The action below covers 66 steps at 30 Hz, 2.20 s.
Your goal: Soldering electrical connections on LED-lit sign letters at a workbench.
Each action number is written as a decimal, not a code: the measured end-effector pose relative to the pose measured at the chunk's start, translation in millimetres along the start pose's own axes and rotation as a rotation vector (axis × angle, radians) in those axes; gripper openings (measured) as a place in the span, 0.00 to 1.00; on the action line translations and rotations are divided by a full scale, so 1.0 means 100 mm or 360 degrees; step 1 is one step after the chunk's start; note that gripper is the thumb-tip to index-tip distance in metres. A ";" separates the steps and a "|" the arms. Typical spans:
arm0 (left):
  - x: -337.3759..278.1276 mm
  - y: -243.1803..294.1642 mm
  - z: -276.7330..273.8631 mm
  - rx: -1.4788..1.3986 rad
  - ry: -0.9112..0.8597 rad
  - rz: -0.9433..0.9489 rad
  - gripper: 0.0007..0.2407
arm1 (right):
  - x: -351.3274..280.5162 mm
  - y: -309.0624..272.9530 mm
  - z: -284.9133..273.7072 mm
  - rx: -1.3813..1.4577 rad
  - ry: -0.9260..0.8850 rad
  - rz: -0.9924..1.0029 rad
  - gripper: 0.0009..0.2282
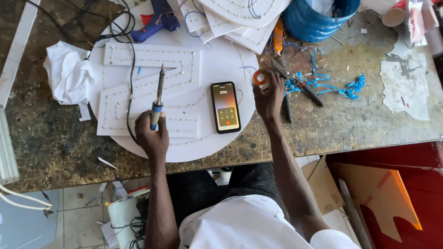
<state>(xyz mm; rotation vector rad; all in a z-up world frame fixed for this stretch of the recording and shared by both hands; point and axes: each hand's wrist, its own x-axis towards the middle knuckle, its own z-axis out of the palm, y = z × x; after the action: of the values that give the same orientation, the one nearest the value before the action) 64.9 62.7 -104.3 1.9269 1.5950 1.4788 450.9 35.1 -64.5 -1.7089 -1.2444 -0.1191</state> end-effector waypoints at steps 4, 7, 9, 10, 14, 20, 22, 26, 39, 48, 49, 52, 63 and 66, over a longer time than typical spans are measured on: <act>0.04 0.02 -0.02 0.0028 -0.0003 0.0004 0.08 | -0.10 0.19 0.01 0.0173 -0.0325 0.0032 0.22; 0.06 0.10 -0.06 0.0028 -0.0023 0.0002 0.09 | -0.08 0.12 -0.04 0.0293 -0.0479 0.0112 0.23; 0.07 0.09 -0.05 0.0035 -0.0021 0.0001 0.10 | -0.07 0.10 -0.06 0.0357 -0.0549 0.0171 0.22; 0.07 0.07 -0.03 0.0042 -0.0020 -0.0009 0.10 | -0.07 0.10 -0.06 0.0318 -0.0562 0.0179 0.23; 0.07 0.14 -0.06 0.0020 -0.0032 -0.0053 0.11 | -0.17 0.14 -0.03 0.0007 -0.0435 0.0093 0.29; 0.08 0.13 -0.05 0.0036 0.0017 -0.0010 0.10 | -0.49 -0.92 0.09 0.0309 -0.0621 0.0056 0.28; 0.08 0.10 -0.04 0.0027 0.0024 -0.0013 0.11 | -0.74 -1.14 0.38 0.0312 -0.0864 -0.0149 0.28; 0.09 0.03 -0.06 -0.0009 0.0015 -0.0010 0.13 | -1.06 -1.65 0.77 0.0149 -0.1409 -0.0575 0.33; 0.40 0.50 -0.82 -0.0352 -0.0137 -0.0413 0.06 | -1.03 -1.87 1.18 -0.0067 -0.1563 -0.0605 0.38; 0.42 0.37 -1.24 -0.0431 -0.0052 -0.0373 0.07 | -0.37 -1.93 0.63 0.0343 -0.1987 -0.0844 0.32; 0.45 0.43 -1.30 -0.0477 -0.0052 -0.0392 0.07 | -0.28 -1.90 0.59 0.0358 -0.2046 -0.0838 0.31; 0.50 0.51 -1.39 -0.0516 -0.0075 -0.0400 0.09 | -0.14 -1.52 0.70 0.0244 -0.1846 -0.0972 0.29; 0.13 -0.11 -1.07 -0.0056 -0.0170 -0.0302 0.12 | -1.19 -1.79 0.82 0.0432 -0.1566 -0.0857 0.31; 0.10 -0.01 -1.05 -0.0100 -0.0235 -0.0305 0.15 | -1.49 -1.93 1.01 0.0188 -0.1578 -0.0964 0.41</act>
<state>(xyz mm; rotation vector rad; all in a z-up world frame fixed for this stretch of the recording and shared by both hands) -20.5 30.2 -51.0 1.7502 1.5978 1.2651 188.9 8.8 -78.6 -1.2229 -2.4135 0.4955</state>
